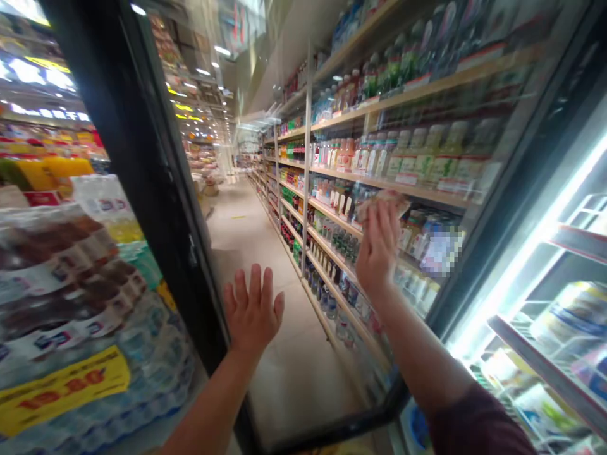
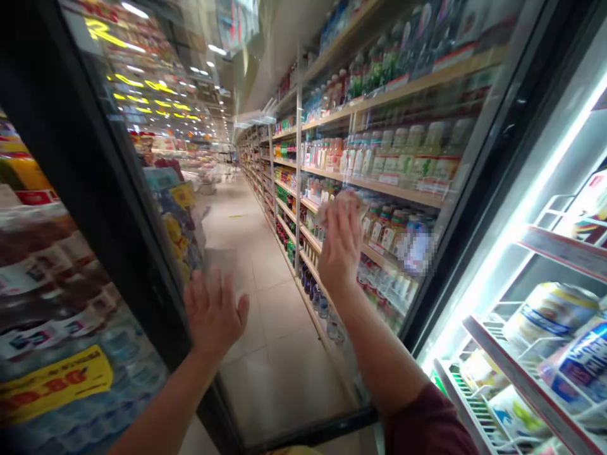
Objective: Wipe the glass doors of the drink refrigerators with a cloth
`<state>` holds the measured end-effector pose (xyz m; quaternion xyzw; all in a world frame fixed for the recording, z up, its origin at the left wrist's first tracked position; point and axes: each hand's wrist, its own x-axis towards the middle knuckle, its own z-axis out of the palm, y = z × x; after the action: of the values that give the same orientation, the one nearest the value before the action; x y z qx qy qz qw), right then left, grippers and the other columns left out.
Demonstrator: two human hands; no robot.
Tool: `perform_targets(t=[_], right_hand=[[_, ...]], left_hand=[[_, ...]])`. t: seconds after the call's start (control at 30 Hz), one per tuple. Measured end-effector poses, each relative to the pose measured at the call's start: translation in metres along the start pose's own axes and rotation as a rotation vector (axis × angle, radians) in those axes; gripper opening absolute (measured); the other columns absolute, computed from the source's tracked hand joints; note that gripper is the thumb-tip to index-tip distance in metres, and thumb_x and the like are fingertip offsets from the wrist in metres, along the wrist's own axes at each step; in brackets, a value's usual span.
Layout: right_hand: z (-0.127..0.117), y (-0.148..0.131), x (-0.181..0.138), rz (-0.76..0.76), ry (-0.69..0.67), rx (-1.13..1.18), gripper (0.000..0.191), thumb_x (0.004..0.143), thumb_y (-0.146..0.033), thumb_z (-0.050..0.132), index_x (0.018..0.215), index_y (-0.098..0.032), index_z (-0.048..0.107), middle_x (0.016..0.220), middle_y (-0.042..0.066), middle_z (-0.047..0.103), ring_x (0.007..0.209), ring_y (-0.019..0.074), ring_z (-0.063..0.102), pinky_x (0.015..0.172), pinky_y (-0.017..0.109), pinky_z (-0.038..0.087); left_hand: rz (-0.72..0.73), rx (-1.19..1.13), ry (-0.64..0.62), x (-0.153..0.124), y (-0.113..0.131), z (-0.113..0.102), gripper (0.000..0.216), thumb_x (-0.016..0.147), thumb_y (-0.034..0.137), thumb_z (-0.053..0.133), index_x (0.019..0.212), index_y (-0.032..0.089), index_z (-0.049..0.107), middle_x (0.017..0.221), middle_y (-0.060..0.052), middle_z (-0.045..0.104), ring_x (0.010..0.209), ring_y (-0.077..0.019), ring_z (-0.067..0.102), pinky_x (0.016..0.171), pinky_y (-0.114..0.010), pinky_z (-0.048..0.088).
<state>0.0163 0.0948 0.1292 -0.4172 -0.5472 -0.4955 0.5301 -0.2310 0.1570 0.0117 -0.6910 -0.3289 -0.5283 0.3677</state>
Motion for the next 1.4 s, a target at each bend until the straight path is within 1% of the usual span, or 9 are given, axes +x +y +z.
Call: perform_targets(t=[0.13,0.27,0.4,0.53,0.77,0.97,1.1,1.2,1.4], right_hand=[[-0.009,0.022,-0.004,-0.122,-0.084,0.044,0.053,0.101,-0.018,0.041,0.154,-0.029,0.039,0.149,0.006,0.055,0.146,0.0197,0.042,0.121,0.044,0.038],[-0.017,0.066,0.013,0.160,0.109,-0.104,0.048,0.105,-0.029,0.033,0.151,-0.020,0.045,0.154,0.011,0.048,0.148,0.0250,0.039,0.121,0.055,0.035],[-0.017,0.039,-0.028,0.166,0.081,-0.110,0.050,0.103,-0.022,0.038,0.153,-0.019,0.041,0.153,0.014,0.049,0.149,0.0274,0.037,0.120,0.057,0.036],[-0.023,0.014,-0.060,-0.072,-0.157,0.022,0.060,0.097,-0.013,0.048,0.154,-0.028,0.038,0.145,0.008,0.058,0.144,0.0234,0.044,0.118,0.047,0.042],[-0.031,0.054,-0.039,0.297,0.088,-0.083,0.057,0.103,-0.027,0.039,0.158,-0.018,0.028,0.164,0.017,0.028,0.154,0.0310,0.023,0.124,0.061,0.026],[-0.027,0.021,-0.084,0.001,-0.179,0.048,0.056,0.098,-0.013,0.045,0.153,-0.022,0.040,0.153,0.014,0.049,0.148,0.0283,0.037,0.118,0.055,0.042],[-0.037,0.064,-0.067,0.226,0.017,-0.091,0.051,0.100,-0.021,0.045,0.151,-0.020,0.044,0.165,0.015,0.025,0.155,0.0351,0.018,0.119,0.068,0.029],[-0.040,0.062,-0.078,0.343,0.067,-0.099,0.053,0.100,-0.019,0.044,0.153,-0.019,0.040,0.165,0.017,0.025,0.154,0.0343,0.021,0.122,0.066,0.026],[-0.047,0.033,-0.116,-0.025,-0.190,0.019,0.060,0.095,-0.012,0.052,0.153,-0.025,0.041,0.162,0.009,0.034,0.154,0.0299,0.024,0.123,0.053,0.035]], left_hand=[[-0.001,0.007,-0.006,0.000,-0.001,0.000,0.078,0.094,0.030,0.057,0.160,0.015,0.019,0.162,-0.017,0.029,0.156,-0.0316,0.009,0.126,-0.053,0.016],[-0.005,0.004,0.008,-0.001,-0.001,-0.001,0.077,0.094,0.031,0.056,0.160,0.016,0.020,0.164,-0.016,0.026,0.156,-0.0314,0.010,0.126,-0.053,0.016],[-0.004,0.012,0.006,-0.001,-0.001,-0.002,0.076,0.094,0.030,0.055,0.160,0.015,0.021,0.164,-0.015,0.025,0.156,-0.0314,0.010,0.126,-0.054,0.017],[0.000,0.017,-0.004,-0.002,-0.003,-0.001,0.076,0.094,0.030,0.055,0.160,0.016,0.020,0.164,-0.015,0.025,0.156,-0.0320,0.010,0.125,-0.055,0.018],[-0.007,0.023,-0.008,-0.003,-0.002,0.004,0.075,0.094,0.031,0.054,0.160,0.014,0.021,0.164,-0.017,0.025,0.156,-0.0335,0.010,0.125,-0.056,0.016],[0.052,0.019,0.079,-0.006,-0.010,0.004,0.074,0.094,0.029,0.055,0.160,0.017,0.022,0.165,-0.018,0.020,0.155,-0.0355,0.011,0.123,-0.057,0.024],[0.133,-0.014,0.039,-0.031,-0.011,0.001,0.076,0.092,0.026,0.057,0.159,0.015,0.023,0.163,-0.019,0.028,0.155,-0.0319,0.018,0.125,-0.052,0.023],[0.110,0.067,-0.038,-0.054,-0.004,0.002,0.076,0.093,0.029,0.057,0.159,0.016,0.023,0.160,-0.018,0.035,0.155,-0.0315,0.015,0.126,-0.054,0.016],[0.109,0.084,-0.003,-0.065,0.001,0.003,0.077,0.092,0.032,0.058,0.159,0.015,0.024,0.159,-0.019,0.036,0.155,-0.0317,0.015,0.126,-0.054,0.016]])
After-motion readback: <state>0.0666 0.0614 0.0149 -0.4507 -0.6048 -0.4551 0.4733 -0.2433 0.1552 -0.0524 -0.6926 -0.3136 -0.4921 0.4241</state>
